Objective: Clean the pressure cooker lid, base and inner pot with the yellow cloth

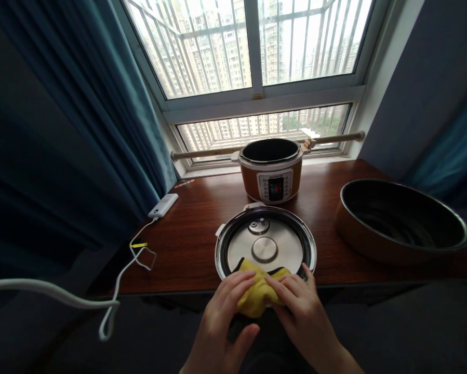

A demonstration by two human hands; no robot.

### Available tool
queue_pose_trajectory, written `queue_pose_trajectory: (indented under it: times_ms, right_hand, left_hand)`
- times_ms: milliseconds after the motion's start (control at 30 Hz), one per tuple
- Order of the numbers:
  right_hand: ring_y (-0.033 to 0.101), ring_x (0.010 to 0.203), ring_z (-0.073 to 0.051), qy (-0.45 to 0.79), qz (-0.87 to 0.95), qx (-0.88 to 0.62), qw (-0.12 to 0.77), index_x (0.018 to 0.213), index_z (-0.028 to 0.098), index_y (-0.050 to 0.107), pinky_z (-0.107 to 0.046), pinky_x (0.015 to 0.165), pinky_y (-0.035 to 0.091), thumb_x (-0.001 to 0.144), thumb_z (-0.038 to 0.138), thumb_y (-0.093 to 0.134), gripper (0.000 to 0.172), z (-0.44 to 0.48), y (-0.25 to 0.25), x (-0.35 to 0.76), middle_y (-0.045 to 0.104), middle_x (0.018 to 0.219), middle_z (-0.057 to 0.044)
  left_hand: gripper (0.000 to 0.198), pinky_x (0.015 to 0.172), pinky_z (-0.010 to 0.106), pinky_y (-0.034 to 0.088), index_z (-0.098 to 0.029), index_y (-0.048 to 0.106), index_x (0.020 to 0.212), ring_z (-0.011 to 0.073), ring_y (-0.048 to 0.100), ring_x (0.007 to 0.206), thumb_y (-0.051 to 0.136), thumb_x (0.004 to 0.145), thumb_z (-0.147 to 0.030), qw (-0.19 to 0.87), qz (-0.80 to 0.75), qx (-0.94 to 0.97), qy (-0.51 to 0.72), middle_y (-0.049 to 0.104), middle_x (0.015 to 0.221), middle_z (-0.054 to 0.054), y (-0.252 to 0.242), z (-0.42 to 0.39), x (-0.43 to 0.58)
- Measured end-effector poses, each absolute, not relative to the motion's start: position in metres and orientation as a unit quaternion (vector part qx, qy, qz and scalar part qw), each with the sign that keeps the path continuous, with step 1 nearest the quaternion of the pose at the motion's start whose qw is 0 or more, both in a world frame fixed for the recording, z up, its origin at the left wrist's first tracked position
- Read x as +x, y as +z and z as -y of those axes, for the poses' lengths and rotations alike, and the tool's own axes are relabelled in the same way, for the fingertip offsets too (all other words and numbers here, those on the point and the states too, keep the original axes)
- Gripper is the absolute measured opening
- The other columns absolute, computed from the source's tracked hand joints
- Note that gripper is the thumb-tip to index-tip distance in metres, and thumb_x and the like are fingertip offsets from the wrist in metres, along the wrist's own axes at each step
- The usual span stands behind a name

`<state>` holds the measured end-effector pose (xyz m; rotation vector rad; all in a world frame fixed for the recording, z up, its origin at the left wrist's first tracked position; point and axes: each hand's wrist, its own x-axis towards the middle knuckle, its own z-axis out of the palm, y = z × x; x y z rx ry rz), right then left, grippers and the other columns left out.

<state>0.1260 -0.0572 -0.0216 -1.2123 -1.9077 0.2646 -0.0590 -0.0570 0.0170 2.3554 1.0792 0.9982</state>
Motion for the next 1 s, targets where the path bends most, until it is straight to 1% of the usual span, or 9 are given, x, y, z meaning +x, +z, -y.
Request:
queue_pose_trajectory:
  times_ms: [133, 233, 333, 433, 533, 667, 767, 867, 1000]
  right_hand:
    - [0.059, 0.072, -0.016, 0.120, 0.700, -0.523, 0.472, 0.087, 0.020, 0.057, -0.051, 0.100, 0.026, 0.089, 0.017, 0.040, 0.017, 0.060, -0.031, 0.123, 0.063, 0.078, -0.001]
    - [0.060, 0.067, -0.019, 0.165, 0.618, -0.586, 0.497, 0.083, 0.018, 0.055, -0.037, 0.077, 0.046, 0.090, 0.027, 0.038, 0.021, 0.058, -0.031, 0.133, 0.064, 0.076, -0.005]
    - [0.057, 0.058, -0.017, 0.260, 0.515, -0.620, 0.532, 0.086, 0.017, 0.054, -0.025, 0.051, 0.045, 0.088, 0.041, 0.042, 0.027, 0.050, -0.019, 0.154, 0.061, 0.069, -0.004]
    - [0.057, 0.064, -0.016, 0.235, 0.444, -0.613, 0.609, 0.093, 0.017, 0.053, -0.023, 0.055, 0.046, 0.086, 0.045, 0.045, 0.030, 0.032, 0.003, 0.178, 0.060, 0.077, -0.003]
    - [0.057, 0.069, -0.017, 0.079, 0.481, -0.620, 0.615, 0.098, 0.018, 0.055, -0.025, 0.060, 0.045, 0.086, 0.041, 0.047, 0.027, -0.001, 0.031, 0.192, 0.059, 0.077, -0.003]
    - [0.055, 0.092, -0.022, -0.067, 0.678, -0.526, 0.509, 0.100, 0.016, 0.059, -0.034, 0.081, 0.045, 0.087, 0.027, 0.045, 0.023, -0.067, 0.063, 0.178, 0.056, 0.099, -0.011]
    - [0.045, 0.114, -0.022, -0.064, 0.827, -0.413, 0.377, 0.096, 0.014, 0.060, -0.033, 0.094, 0.039, 0.084, 0.017, 0.047, 0.018, -0.119, 0.063, 0.145, 0.048, 0.122, -0.014]
    - [0.052, 0.108, -0.017, 0.013, 0.920, -0.354, 0.164, 0.098, 0.015, 0.060, -0.027, 0.089, 0.042, 0.085, 0.011, 0.046, 0.020, -0.154, 0.043, 0.116, 0.056, 0.113, -0.011]
    - [0.059, 0.096, -0.017, 0.033, 0.920, -0.375, 0.109, 0.098, 0.016, 0.063, -0.024, 0.079, 0.044, 0.084, 0.010, 0.050, 0.020, -0.172, 0.018, 0.107, 0.063, 0.100, -0.008]
  left_hand:
    - [0.063, 0.108, 0.040, 0.029, -0.020, 0.019, 0.141, 0.0251, 0.028, 0.134, 0.025, 0.089, -0.055, 0.246, -0.420, 0.803, 0.342, 0.027, 0.147, 0.011, 0.001, 0.058, -0.064]
    - [0.066, 0.108, 0.038, 0.029, -0.020, 0.013, 0.143, 0.0229, 0.029, 0.133, 0.023, 0.089, -0.056, 0.249, -0.444, 0.803, 0.310, 0.029, 0.147, 0.011, -0.013, 0.056, -0.065]
    - [0.056, 0.106, 0.039, 0.031, -0.023, 0.034, 0.137, 0.0226, 0.037, 0.129, 0.026, 0.090, -0.052, 0.225, -0.421, 0.834, 0.277, 0.043, 0.138, 0.009, -0.021, 0.053, -0.064]
    - [0.041, 0.107, 0.044, 0.026, -0.027, 0.054, 0.120, 0.0228, 0.042, 0.125, 0.031, 0.091, -0.045, 0.208, -0.396, 0.863, 0.235, 0.057, 0.125, 0.005, -0.022, 0.051, -0.062]
    - [0.037, 0.106, 0.043, 0.028, -0.027, 0.057, 0.115, 0.0215, 0.045, 0.122, 0.033, 0.091, -0.043, 0.208, -0.398, 0.863, 0.234, 0.059, 0.122, 0.004, -0.023, 0.050, -0.063]
    - [0.034, 0.106, 0.042, 0.028, -0.027, 0.058, 0.113, 0.0202, 0.048, 0.119, 0.035, 0.091, -0.039, 0.208, -0.393, 0.860, 0.252, 0.061, 0.120, 0.003, -0.027, 0.049, -0.070]
    - [0.033, 0.105, 0.043, 0.028, -0.026, 0.061, 0.107, 0.0203, 0.050, 0.116, 0.035, 0.091, -0.038, 0.206, -0.388, 0.862, 0.252, 0.063, 0.115, 0.004, -0.028, 0.049, -0.073]
    - [0.032, 0.103, 0.044, 0.030, -0.024, 0.063, 0.102, 0.0208, 0.054, 0.111, 0.037, 0.090, -0.037, 0.195, -0.380, 0.871, 0.243, 0.065, 0.110, 0.007, -0.026, 0.048, -0.074]
    - [0.028, 0.099, 0.044, 0.035, -0.022, 0.064, 0.100, 0.0217, 0.056, 0.107, 0.041, 0.088, -0.032, 0.164, -0.382, 0.880, 0.229, 0.066, 0.108, 0.009, -0.021, 0.044, -0.076]
